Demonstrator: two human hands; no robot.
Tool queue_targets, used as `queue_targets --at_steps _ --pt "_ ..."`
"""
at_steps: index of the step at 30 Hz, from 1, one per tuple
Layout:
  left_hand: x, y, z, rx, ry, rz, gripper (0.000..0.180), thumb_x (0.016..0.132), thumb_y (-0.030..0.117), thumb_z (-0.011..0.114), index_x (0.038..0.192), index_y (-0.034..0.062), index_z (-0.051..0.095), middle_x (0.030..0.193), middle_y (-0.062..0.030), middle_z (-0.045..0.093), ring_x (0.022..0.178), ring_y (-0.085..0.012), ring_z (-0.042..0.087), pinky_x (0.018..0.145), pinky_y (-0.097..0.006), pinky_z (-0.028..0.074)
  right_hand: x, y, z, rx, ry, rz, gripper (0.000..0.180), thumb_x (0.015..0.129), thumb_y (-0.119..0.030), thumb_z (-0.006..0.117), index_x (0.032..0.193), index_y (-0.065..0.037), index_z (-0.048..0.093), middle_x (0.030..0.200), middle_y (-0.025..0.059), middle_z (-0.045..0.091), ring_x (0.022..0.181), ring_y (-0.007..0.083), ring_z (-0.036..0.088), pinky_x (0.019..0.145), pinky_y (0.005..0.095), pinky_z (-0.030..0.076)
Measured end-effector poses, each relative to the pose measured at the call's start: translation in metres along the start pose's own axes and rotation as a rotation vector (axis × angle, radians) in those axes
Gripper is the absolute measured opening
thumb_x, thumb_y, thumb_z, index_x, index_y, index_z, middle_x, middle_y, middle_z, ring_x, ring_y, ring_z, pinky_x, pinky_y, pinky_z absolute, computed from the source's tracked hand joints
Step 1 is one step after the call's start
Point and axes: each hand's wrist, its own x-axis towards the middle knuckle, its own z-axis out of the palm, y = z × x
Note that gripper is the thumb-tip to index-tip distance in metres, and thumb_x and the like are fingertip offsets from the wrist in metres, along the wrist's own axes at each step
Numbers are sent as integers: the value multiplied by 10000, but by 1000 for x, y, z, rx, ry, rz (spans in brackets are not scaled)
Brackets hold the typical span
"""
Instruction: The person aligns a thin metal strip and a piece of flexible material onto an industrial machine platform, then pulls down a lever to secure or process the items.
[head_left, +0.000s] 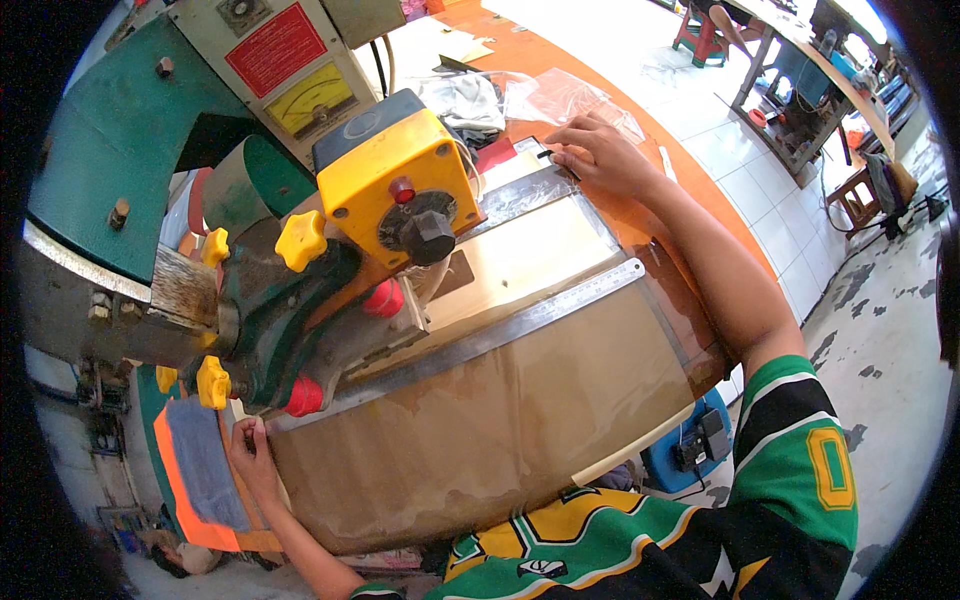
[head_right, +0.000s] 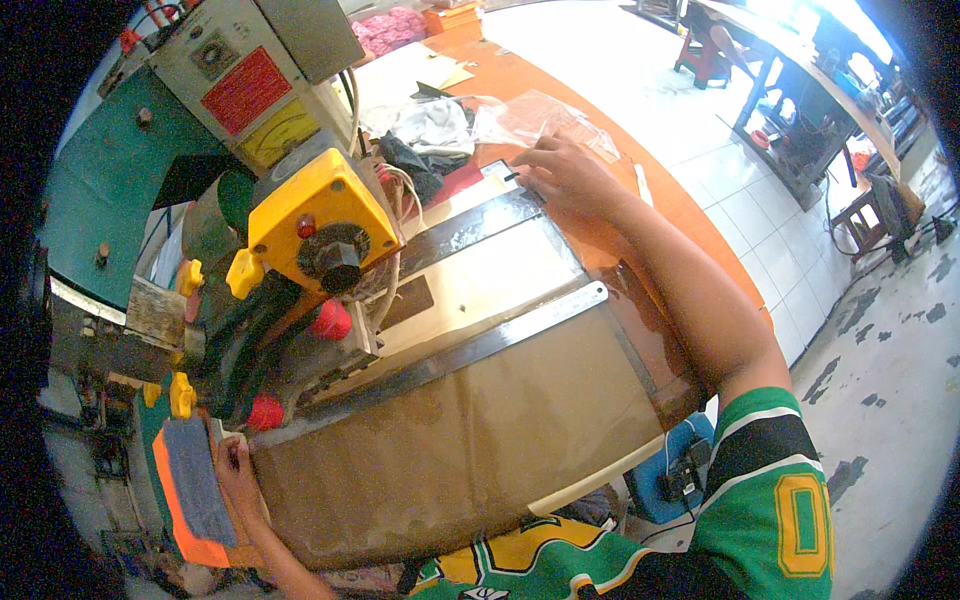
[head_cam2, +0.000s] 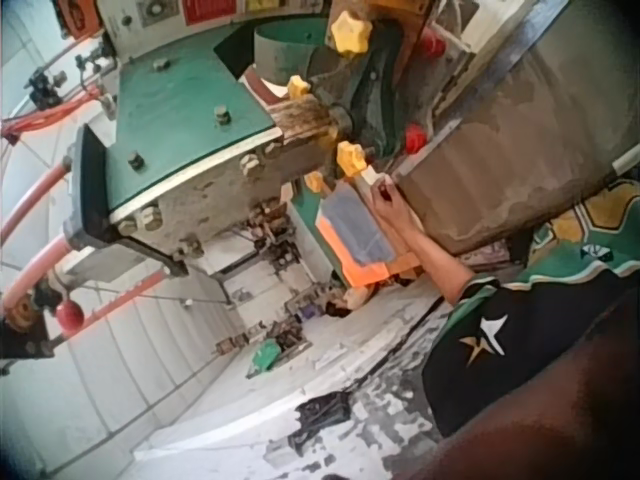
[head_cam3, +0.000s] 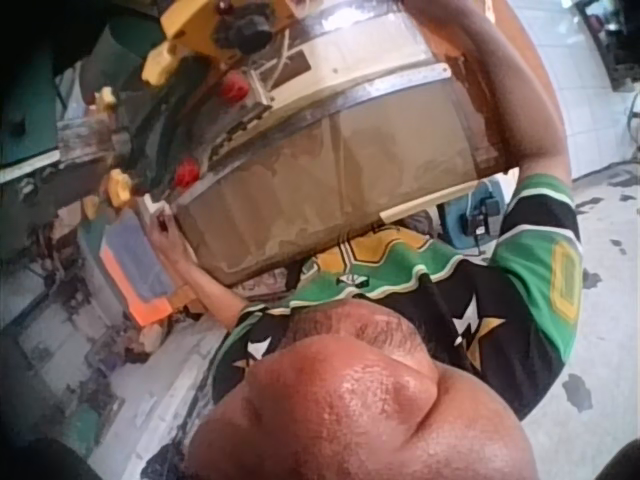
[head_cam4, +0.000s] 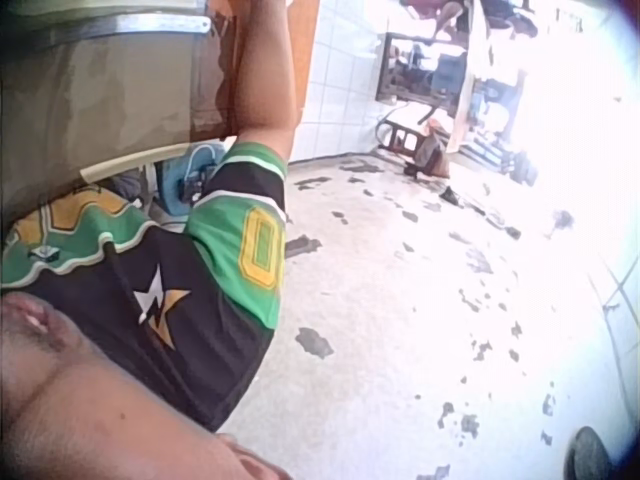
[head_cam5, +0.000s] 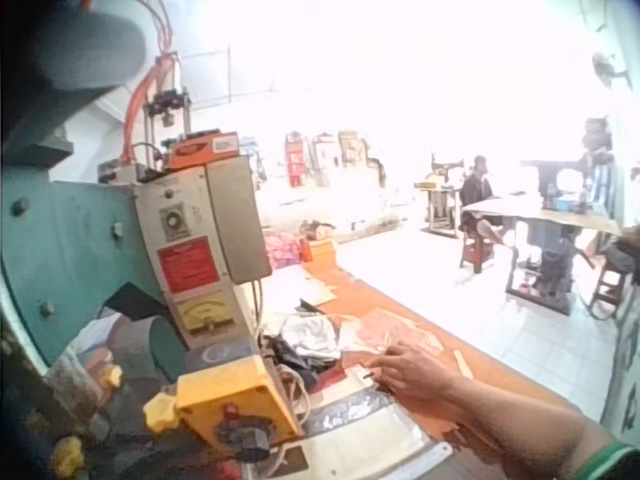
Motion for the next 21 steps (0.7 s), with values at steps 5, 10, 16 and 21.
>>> queue_targets --at_steps 5,10,16,21 --pt "-1 2 1 -16 7 -22 193 1026 211 648 986 26 613 867 7 554 810 -102 484 747 -264 413 1 4 2 -21 -73 -44 271 980 -208 671 1206 -68 725 1107 143 656 1060 317 638 952 432 508" --pt "-1 2 1 -24 20 -11 182 1026 202 654 984 30 611 856 22 522 805 -93 473 743 -253 398 2 4 3 -45 -71 -41 266 985 -180 655 1212 -55 717 1110 144 643 1052 316 636 948 425 511" --pt "-3 4 0 -56 14 -58 173 1024 199 659 985 36 617 852 34 519 799 -79 464 734 -239 388 2 -4 1 -32 -88 4 260 978 -93 614 1216 -35 702 1132 146 636 1081 319 626 974 427 509" --pt "-3 10 4 -68 59 -75 133 1025 172 653 990 47 622 837 49 504 782 -71 444 716 -231 372 1 -3 1 -34 -77 0 261 963 -35 588 1201 -21 696 1141 151 637 1093 325 622 982 428 511"
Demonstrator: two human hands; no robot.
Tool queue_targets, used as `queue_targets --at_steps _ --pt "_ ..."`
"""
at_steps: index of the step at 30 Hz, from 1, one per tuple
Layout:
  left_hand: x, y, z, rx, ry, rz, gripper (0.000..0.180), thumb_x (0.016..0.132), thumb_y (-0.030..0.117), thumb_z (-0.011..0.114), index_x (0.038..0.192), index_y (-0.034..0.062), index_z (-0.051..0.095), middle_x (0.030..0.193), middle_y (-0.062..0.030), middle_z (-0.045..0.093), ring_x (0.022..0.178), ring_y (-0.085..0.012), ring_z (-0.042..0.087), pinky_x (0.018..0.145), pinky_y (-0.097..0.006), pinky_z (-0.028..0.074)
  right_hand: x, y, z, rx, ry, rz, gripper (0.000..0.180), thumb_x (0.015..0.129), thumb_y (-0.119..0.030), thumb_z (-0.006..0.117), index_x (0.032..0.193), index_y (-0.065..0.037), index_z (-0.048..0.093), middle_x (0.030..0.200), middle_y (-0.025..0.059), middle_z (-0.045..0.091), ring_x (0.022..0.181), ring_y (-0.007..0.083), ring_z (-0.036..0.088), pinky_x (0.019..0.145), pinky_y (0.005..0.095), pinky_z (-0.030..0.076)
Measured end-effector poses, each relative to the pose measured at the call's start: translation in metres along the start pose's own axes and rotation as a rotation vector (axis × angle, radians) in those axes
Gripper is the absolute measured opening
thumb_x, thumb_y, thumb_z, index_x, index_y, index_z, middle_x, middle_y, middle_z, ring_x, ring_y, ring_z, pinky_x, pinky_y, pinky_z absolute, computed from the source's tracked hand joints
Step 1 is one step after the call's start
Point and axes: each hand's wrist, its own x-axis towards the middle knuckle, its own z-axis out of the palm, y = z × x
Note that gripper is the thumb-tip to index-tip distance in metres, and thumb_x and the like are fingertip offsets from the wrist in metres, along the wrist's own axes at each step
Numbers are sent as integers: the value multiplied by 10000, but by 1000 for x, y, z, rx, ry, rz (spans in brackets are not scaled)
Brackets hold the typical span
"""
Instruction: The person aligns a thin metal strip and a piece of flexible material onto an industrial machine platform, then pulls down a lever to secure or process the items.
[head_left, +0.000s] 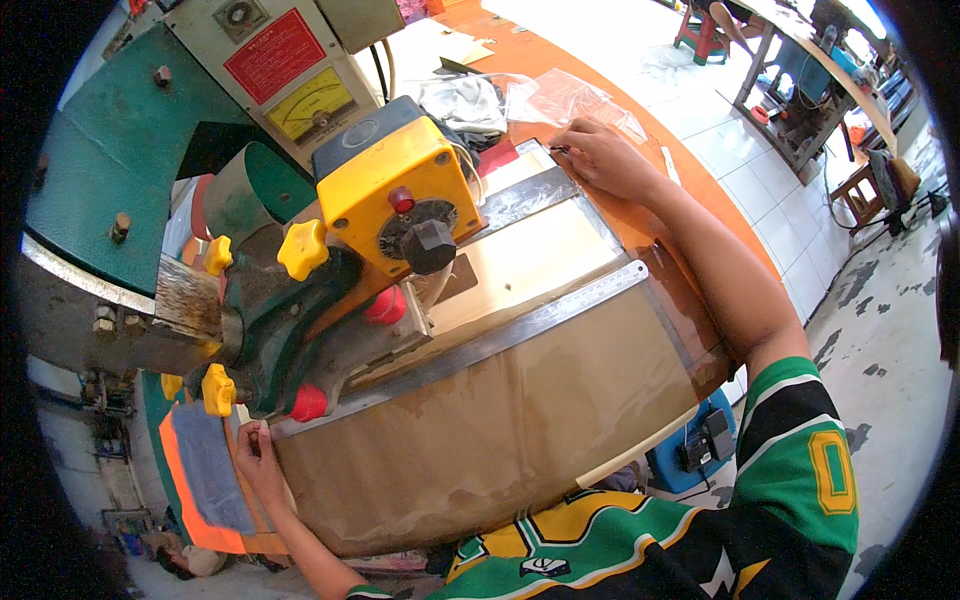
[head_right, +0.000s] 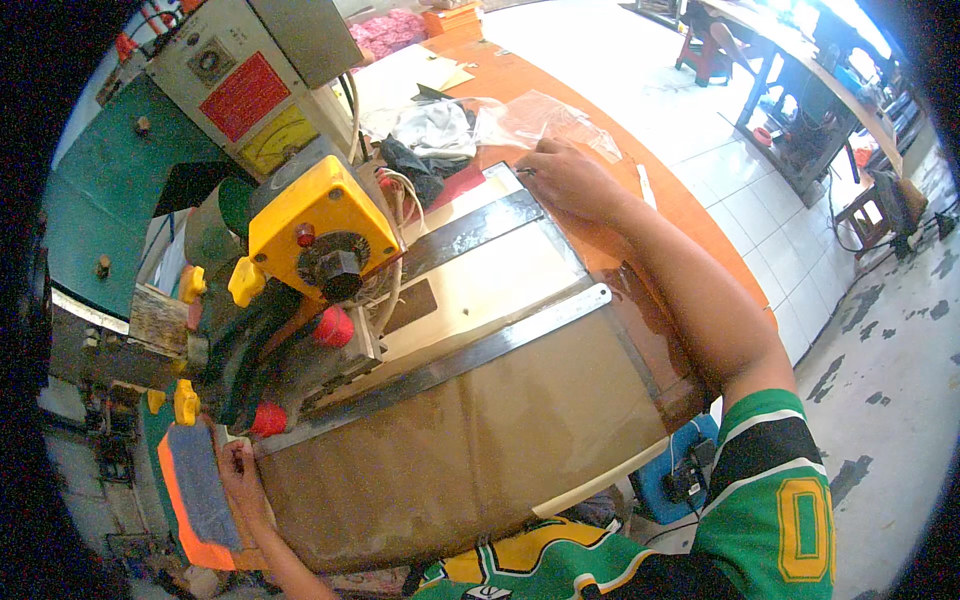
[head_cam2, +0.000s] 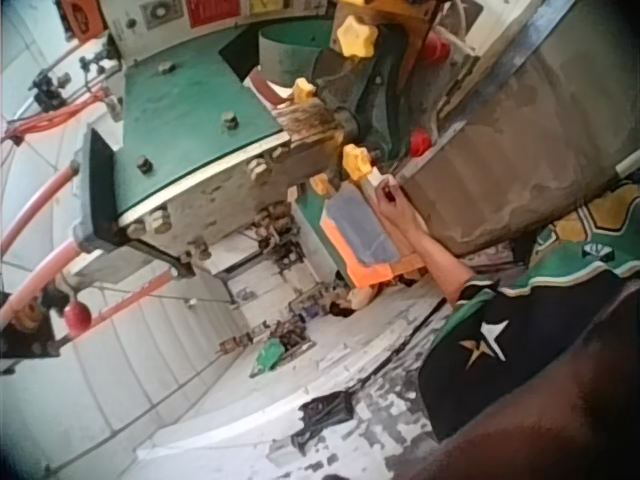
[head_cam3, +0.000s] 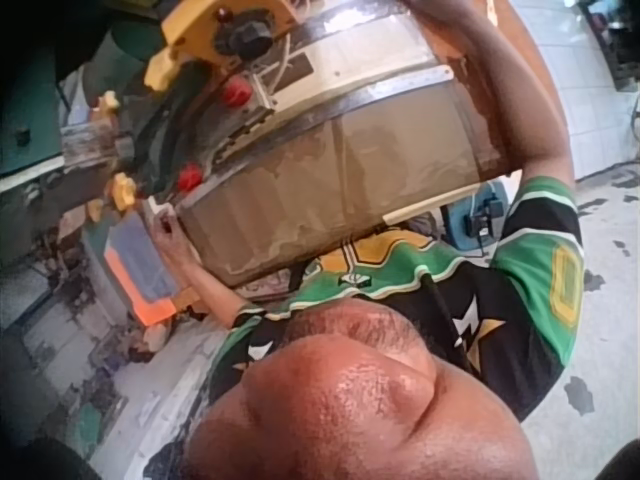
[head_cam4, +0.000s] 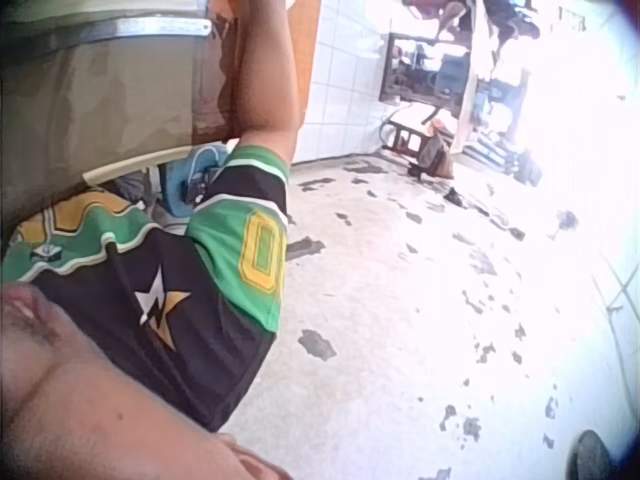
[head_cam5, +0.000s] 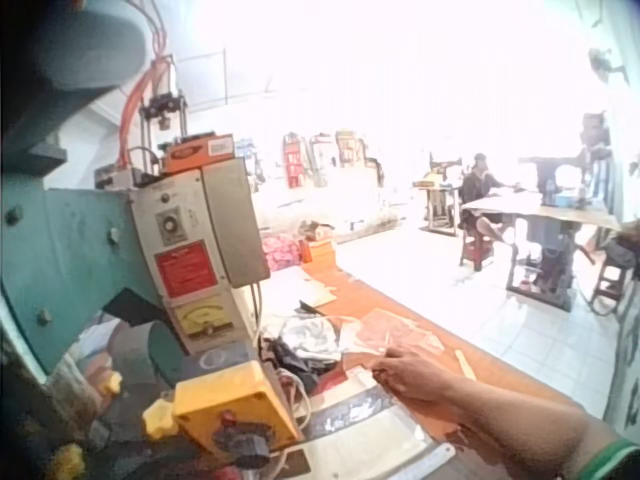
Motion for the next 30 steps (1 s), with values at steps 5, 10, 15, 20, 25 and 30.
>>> queue_targets --at_steps 5,10,15,20,25,30 --pt "-1 7 -1 10 -4 -13 131 1023 169 655 1001 43 625 853 43 517 793 -74 456 720 -237 385 0 2 0 37 -13 -2 232 954 -22 594 1158 -24 706 1139 146 641 1081 325 622 970 422 516" --pt "0 11 2 74 14 14 152 1027 184 652 1014 36 621 876 30 535 806 -88 474 732 -246 401 -4 4 4 44 17 -23 186 968 -71 625 1125 -29 716 1110 142 641 1066 324 632 948 414 527" --pt "2 -7 -3 53 -11 85 187 1034 207 646 1014 23 614 882 13 552 805 -101 489 731 -260 412 -2 4 1 37 -2 1 177 982 -107 635 1121 -36 721 1106 138 643 1063 325 637 944 407 525" --pt "1 -1 -3 73 -43 10 184 1036 195 635 999 16 613 882 5 554 807 -104 487 738 -260 409 -3 6 7 34 58 -51 157 978 -97 633 1097 -34 712 1089 141 638 1043 327 635 926 409 521" --pt "-3 6 -2 41 -22 1 169 1037 183 622 996 19 619 871 5 540 804 -103 481 741 -255 401 -3 -2 3 25 29 9 101 971 -79 630 1043 -29 681 1085 138 628 1050 326 624 919 412 514" --pt "-1 19 -1 78 -53 70 206 1032 212 636 1023 7 632 883 -15 567 809 -124 510 763 -274 431 -5 6 5 16 43 27 66 972 -72 619 1026 -35 630 1091 134 619 1056 327 613 915 409 507"
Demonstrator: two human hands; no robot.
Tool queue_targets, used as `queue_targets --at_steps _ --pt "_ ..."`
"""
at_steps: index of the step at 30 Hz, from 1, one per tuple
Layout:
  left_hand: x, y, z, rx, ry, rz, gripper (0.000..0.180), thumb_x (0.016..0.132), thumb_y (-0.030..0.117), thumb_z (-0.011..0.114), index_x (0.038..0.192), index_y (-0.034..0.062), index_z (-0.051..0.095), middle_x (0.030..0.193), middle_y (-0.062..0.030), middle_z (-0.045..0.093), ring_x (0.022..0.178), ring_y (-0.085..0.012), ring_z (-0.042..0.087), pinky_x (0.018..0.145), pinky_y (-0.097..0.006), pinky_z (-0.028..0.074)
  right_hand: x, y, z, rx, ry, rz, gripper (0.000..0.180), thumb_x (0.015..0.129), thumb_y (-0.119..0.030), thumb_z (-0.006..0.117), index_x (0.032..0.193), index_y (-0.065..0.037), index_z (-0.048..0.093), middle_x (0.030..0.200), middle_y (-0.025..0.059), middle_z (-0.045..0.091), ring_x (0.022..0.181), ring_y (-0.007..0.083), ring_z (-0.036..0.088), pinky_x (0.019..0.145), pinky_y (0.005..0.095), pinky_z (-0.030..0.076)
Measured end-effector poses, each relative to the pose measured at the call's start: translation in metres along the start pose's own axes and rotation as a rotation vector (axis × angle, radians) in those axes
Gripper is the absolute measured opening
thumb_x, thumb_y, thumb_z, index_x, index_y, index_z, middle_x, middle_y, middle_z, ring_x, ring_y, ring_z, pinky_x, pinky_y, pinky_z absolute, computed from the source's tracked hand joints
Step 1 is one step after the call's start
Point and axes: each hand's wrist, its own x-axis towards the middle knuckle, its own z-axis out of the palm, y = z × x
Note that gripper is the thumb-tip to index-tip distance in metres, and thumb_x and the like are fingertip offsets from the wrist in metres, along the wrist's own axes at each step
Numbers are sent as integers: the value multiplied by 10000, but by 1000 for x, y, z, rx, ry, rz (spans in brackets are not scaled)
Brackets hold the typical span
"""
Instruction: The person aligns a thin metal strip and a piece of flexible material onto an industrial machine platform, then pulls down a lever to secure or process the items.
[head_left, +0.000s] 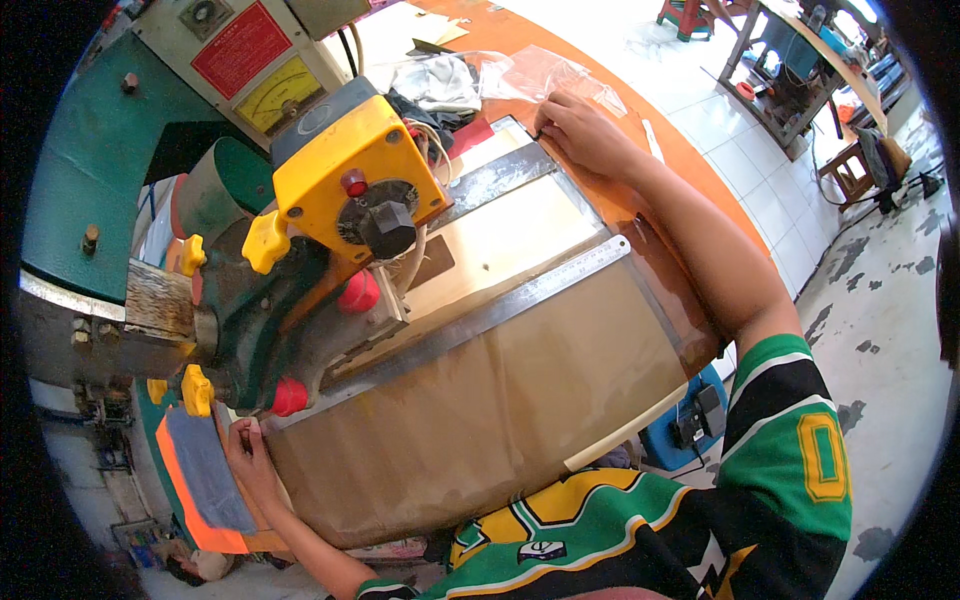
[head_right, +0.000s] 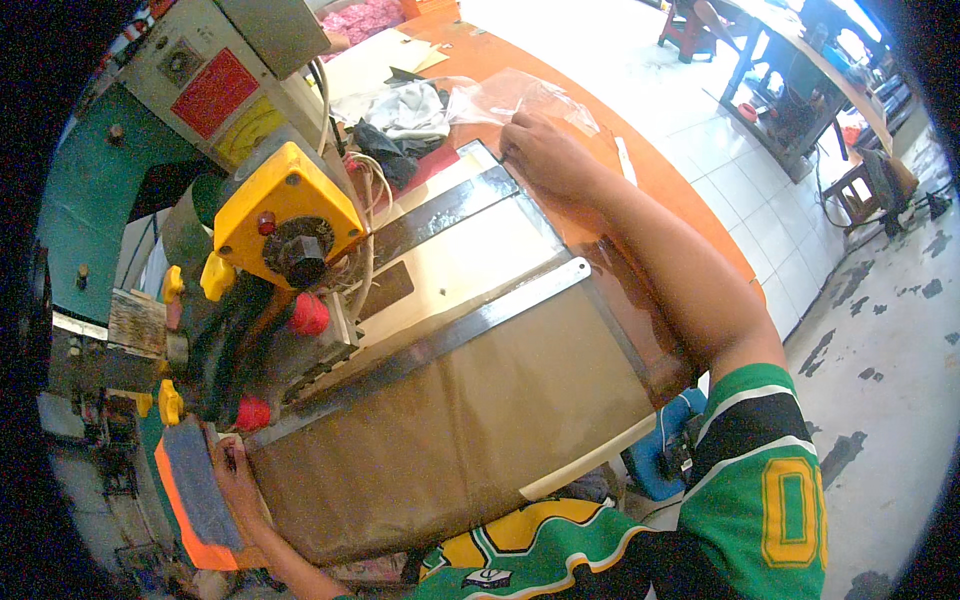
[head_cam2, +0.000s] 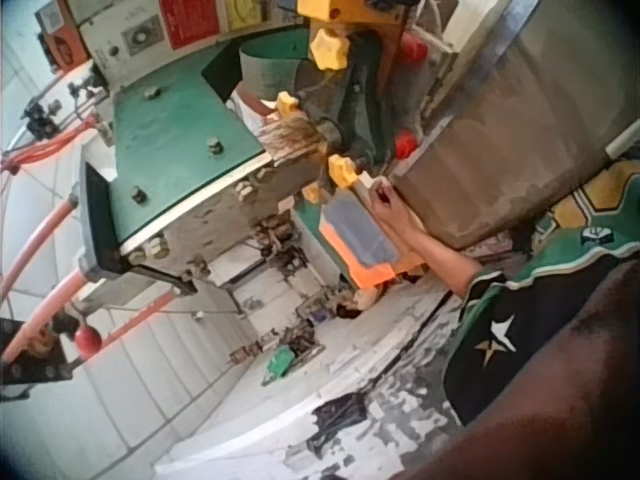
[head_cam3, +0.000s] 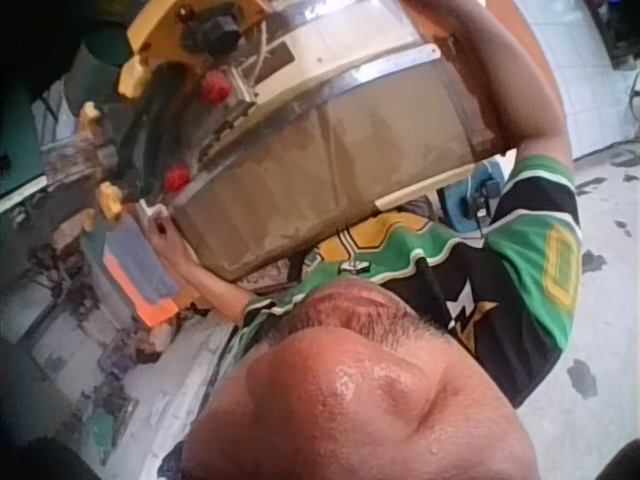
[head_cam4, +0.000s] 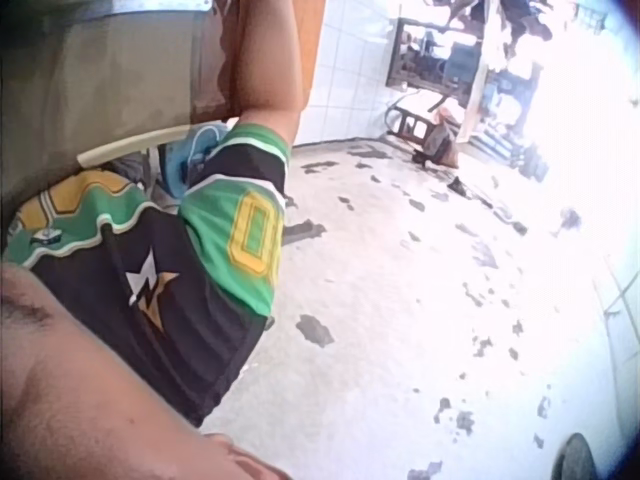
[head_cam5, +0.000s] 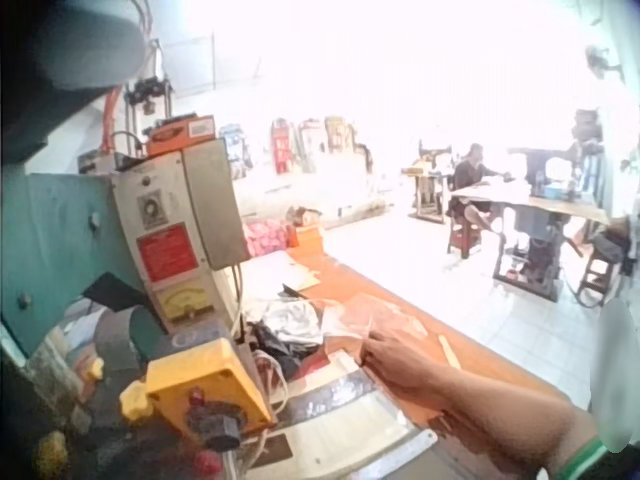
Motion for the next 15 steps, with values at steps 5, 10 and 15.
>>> queue_targets --at_steps 5,10,15 --pt "-2 -9 -2 97 8 -21 266 1039 261 636 1058 -4 625 995 -62 603 879 -163 548 826 -304 457 -1 2 6 -1 37 31 91 993 -106 608 1060 -46 597 1075 131 618 1044 340 614 900 412 502" --pt "2 -28 -5 74 -39 -28 286 1047 266 632 1101 -15 619 1098 -83 606 962 -181 562 872 -316 466 1 8 7 8 32 -25 78 1002 -109 599 1038 -45 624 1056 133 622 1023 330 626 897 412 506" --pt "7 -36 -9 50 -41 -2 264 1049 239 638 1098 -19 621 1074 -77 612 969 -192 566 905 -317 464 3 9 7 27 38 -95 107 1014 -120 591 1043 -43 659 1058 131 628 996 318 643 877 413 519"
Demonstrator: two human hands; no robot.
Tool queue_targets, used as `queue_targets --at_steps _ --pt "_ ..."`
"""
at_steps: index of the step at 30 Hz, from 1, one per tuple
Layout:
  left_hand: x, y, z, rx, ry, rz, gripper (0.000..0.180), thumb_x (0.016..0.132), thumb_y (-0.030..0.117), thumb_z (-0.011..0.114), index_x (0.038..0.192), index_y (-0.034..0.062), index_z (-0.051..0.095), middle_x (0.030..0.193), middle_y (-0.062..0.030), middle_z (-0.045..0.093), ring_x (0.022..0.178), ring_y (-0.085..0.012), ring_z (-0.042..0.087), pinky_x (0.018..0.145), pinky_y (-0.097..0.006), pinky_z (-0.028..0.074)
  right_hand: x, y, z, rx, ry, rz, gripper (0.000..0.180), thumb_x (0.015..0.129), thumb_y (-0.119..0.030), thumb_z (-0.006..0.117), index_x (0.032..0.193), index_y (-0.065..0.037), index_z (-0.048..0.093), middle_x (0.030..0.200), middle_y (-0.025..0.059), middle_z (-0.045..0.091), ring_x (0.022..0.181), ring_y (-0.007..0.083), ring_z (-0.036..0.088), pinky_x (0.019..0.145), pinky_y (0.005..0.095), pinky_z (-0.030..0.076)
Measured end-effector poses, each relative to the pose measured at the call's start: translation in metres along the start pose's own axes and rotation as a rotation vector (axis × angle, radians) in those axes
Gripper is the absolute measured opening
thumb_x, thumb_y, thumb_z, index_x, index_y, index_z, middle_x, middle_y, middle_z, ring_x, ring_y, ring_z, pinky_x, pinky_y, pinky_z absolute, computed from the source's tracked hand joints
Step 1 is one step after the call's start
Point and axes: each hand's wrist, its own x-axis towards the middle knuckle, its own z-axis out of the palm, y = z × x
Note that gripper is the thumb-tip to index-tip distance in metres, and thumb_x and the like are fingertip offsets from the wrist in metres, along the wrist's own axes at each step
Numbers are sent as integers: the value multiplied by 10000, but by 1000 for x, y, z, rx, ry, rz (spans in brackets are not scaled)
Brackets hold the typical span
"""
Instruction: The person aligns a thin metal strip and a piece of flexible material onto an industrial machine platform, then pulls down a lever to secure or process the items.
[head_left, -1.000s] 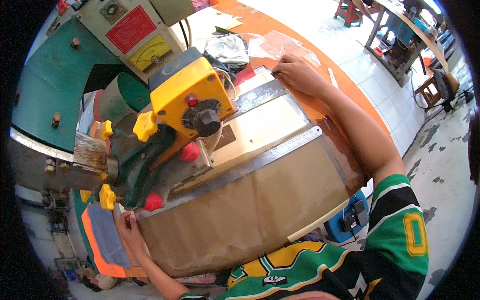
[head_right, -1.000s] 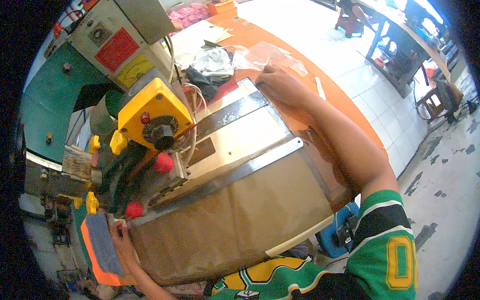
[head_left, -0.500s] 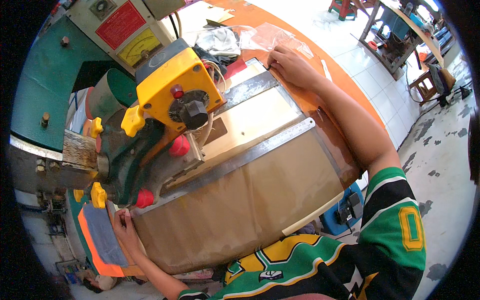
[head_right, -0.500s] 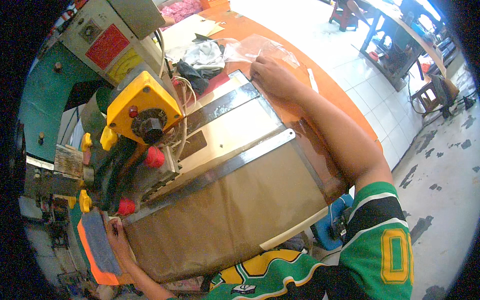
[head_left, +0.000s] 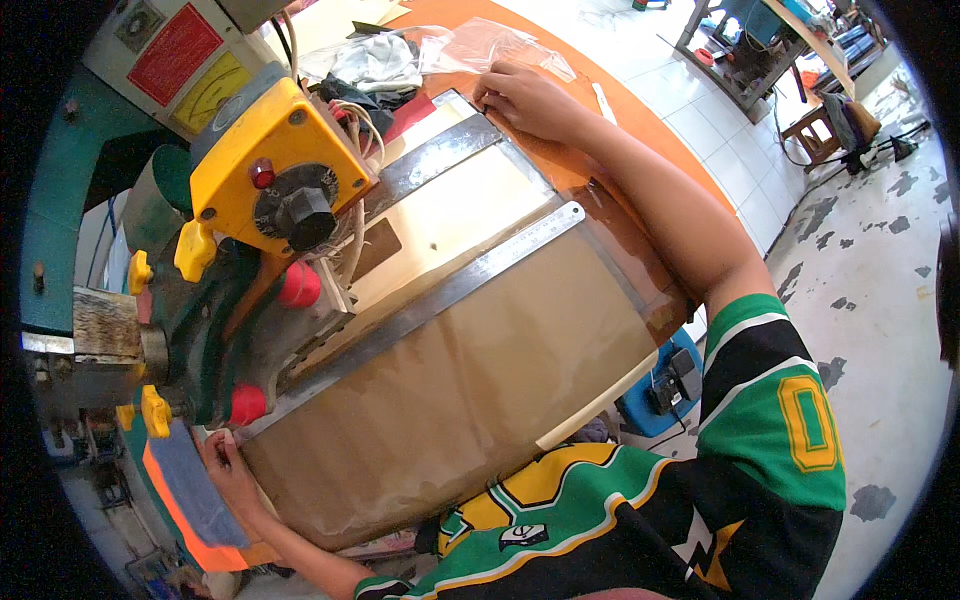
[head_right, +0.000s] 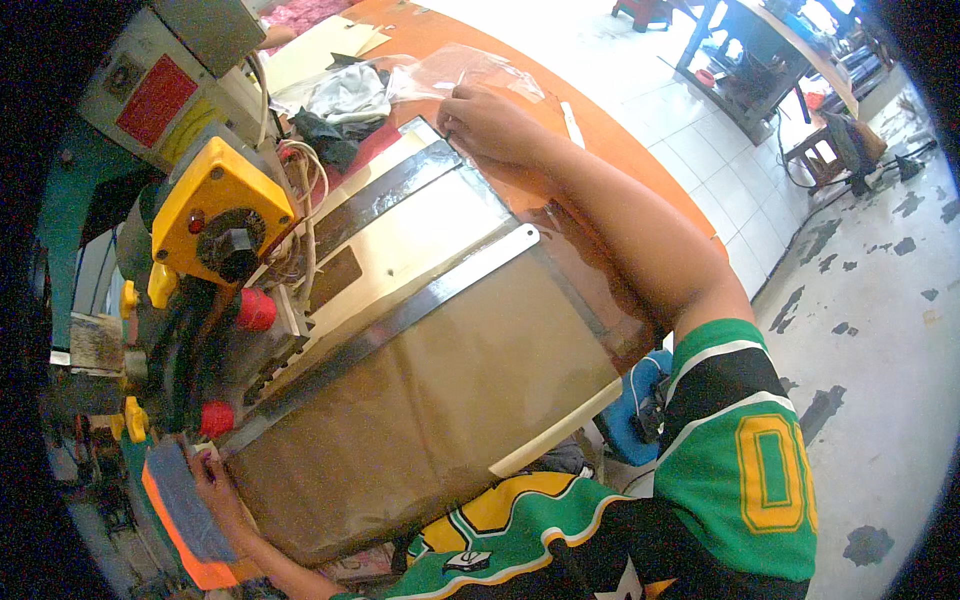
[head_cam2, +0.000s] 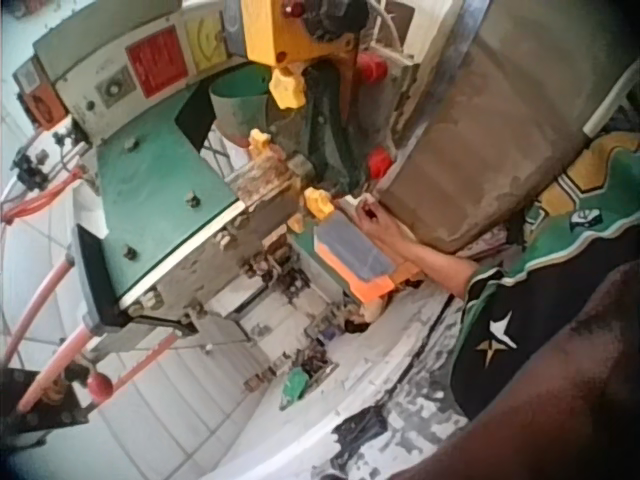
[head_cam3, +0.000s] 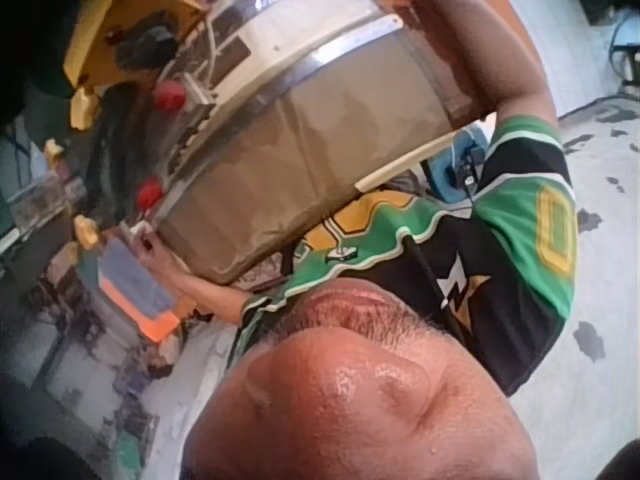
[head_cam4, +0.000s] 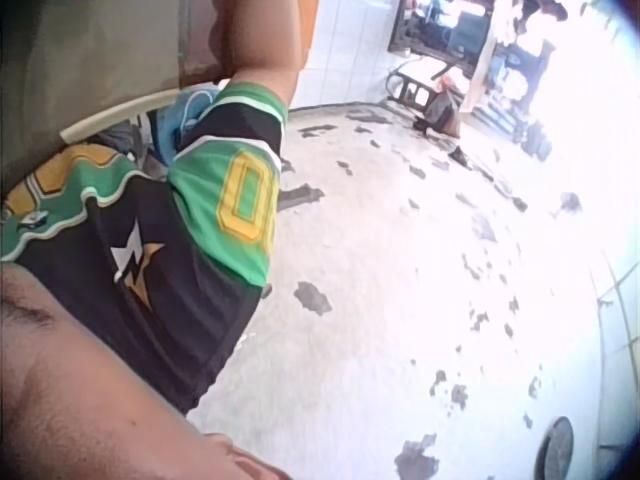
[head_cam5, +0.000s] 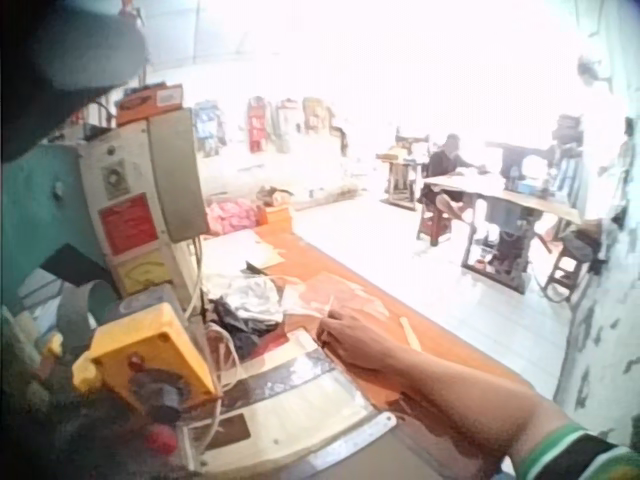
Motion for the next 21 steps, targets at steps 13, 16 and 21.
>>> queue_targets --at_steps 13,16,21 --pt "-8 -15 -3 18 32 -23 278 1054 256 620 1058 -22 618 1014 -86 615 959 -218 560 901 -321 449 0 4 2 -17 12 -27 134 1016 -137 593 1075 -36 658 1064 137 634 970 306 668 850 412 542" --pt "-6 -18 -3 39 9 -34 296 1055 270 615 1061 -26 616 1012 -94 616 958 -229 561 905 -324 450 1 4 2 -22 1 -14 138 1019 -142 595 1084 -38 659 1068 136 632 970 302 669 854 408 542" --pt "-5 6 0 10 0 -52 299 1050 275 622 1062 -24 615 1018 -99 616 956 -225 559 900 -325 453 0 6 3 -60 -13 -2 150 1026 -163 597 1099 -51 665 1082 132 633 975 290 673 857 403 541"
